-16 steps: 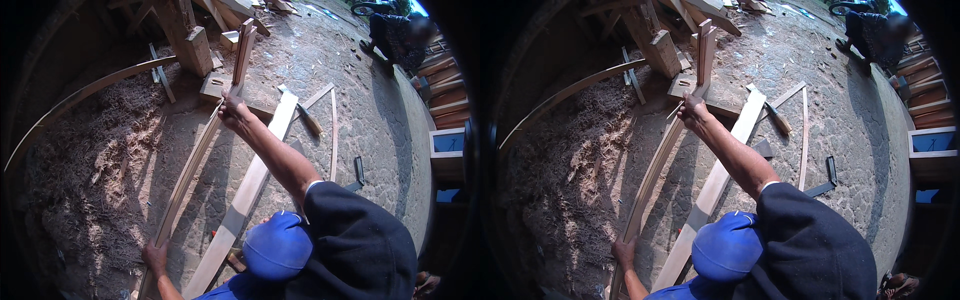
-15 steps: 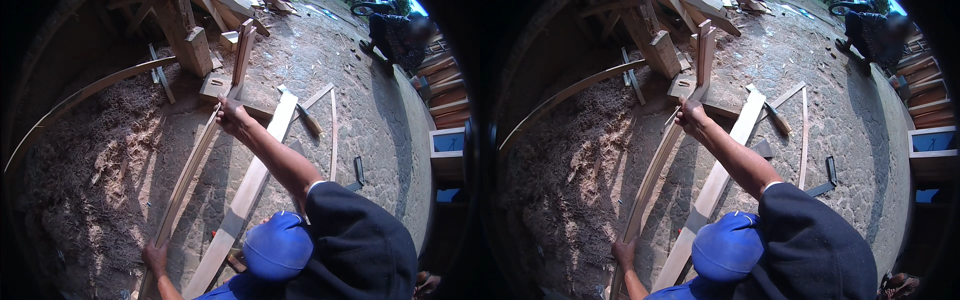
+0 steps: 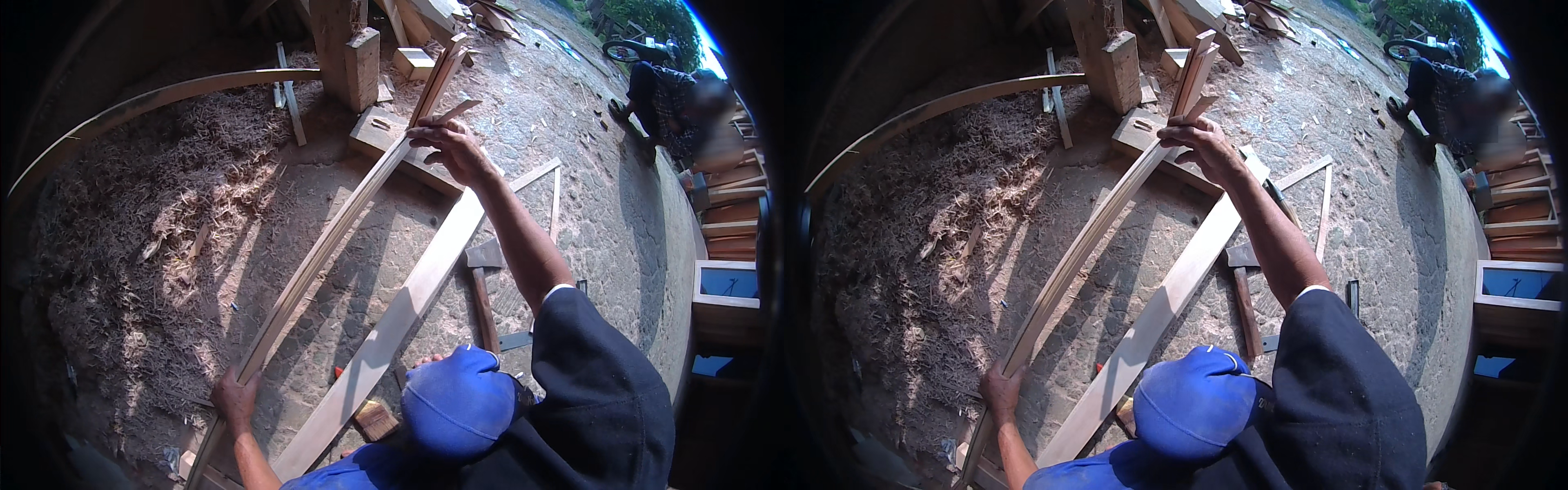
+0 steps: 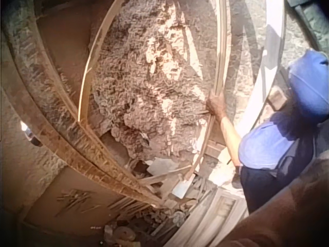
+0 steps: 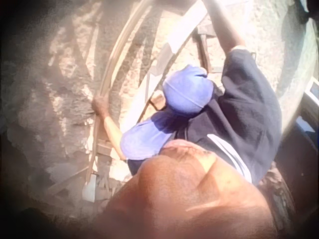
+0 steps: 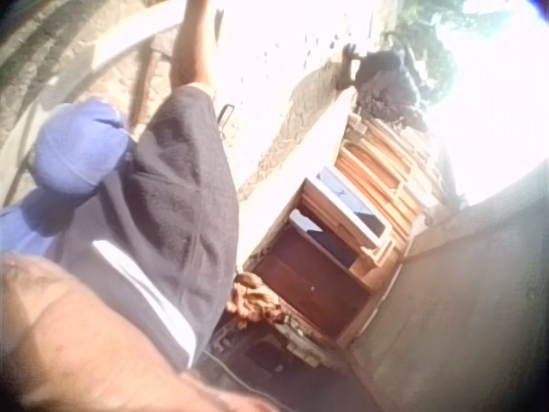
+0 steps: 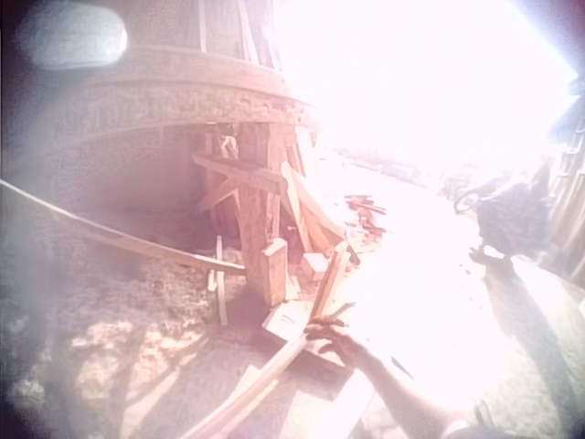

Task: The person sits on the ground and uses a chisel and mallet to shape a curved wooden piece. They repeatedly position the wood, strike it with the mallet, and scrape the surface with the chisel to refine its shape.

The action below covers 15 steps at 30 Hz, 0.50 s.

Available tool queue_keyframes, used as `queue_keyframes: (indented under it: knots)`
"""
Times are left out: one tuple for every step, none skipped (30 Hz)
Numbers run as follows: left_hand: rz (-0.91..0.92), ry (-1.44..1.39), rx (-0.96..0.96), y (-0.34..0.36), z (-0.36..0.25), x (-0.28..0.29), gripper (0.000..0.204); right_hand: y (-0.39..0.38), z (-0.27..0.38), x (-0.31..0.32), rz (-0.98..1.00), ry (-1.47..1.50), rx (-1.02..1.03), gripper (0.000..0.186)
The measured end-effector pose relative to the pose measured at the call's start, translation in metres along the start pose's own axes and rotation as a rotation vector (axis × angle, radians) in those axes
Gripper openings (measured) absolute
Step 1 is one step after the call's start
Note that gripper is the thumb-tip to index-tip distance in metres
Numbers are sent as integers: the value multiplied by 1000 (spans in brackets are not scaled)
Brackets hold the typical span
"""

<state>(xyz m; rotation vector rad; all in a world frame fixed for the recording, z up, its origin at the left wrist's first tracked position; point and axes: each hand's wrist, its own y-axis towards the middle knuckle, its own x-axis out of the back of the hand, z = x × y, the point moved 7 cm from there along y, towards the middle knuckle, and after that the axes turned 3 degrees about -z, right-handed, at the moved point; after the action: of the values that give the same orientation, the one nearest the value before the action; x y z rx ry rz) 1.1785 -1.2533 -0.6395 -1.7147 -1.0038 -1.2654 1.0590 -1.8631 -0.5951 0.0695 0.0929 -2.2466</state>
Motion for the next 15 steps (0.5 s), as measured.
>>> queue_keyframes:
  knots:
    - [-3, -38, -11, 0, -1, 0, 43, 5, 2, 4, -53, -345, -17, 55]
    - [12, -6, 4, 0, 1, -1, 42, 11, 5, 3, -46, -434, 2, 55]
    - [26, 14, 10, 0, 1, -2, 42, 17, 6, 5, -68, -541, -16, 56]
    - [44, 34, 15, 1, 2, -3, 42, 24, 7, 9, -118, -644, -13, 57]
    - [49, 44, 23, 1, 3, -4, 42, 30, 16, 8, -152, -794, 148, 57]
    - [59, 55, 31, 1, 3, -5, 42, 36, 19, 6, -130, -844, 244, 56]
    - [69, 67, 40, 1, 4, -5, 42, 42, 20, 4, -114, -890, 339, 56]
    - [42, 57, 21, 1, 3, -4, 41, 47, 21, 3, -96, -936, 434, 55]
    - [16, 45, 2, 1, 1, -2, 41, 53, 20, 2, -95, -1009, 503, 52]
    - [-8, 26, -22, 0, -1, 0, 42, 59, 14, 4, -63, -1084, 486, 52]
    - [-14, 28, -26, 0, -1, 0, 42, 66, 8, 4, -31, -1160, 469, 52]
    - [-18, 24, -35, 0, -2, 0, 41, 69, 5, 9, -38, -1257, 449, 53]
    - [-31, 4, -54, 0, -4, 1, 41, 72, 7, 7, -32, -1058, 518, 54]
    - [-25, 18, -43, 0, -3, 1, 40, 73, 6, 7, 0, -1063, 525, 55]
    - [-27, 17, -43, 0, -3, 2, 40, 74, 3, 4, 30, -1068, 530, 55]
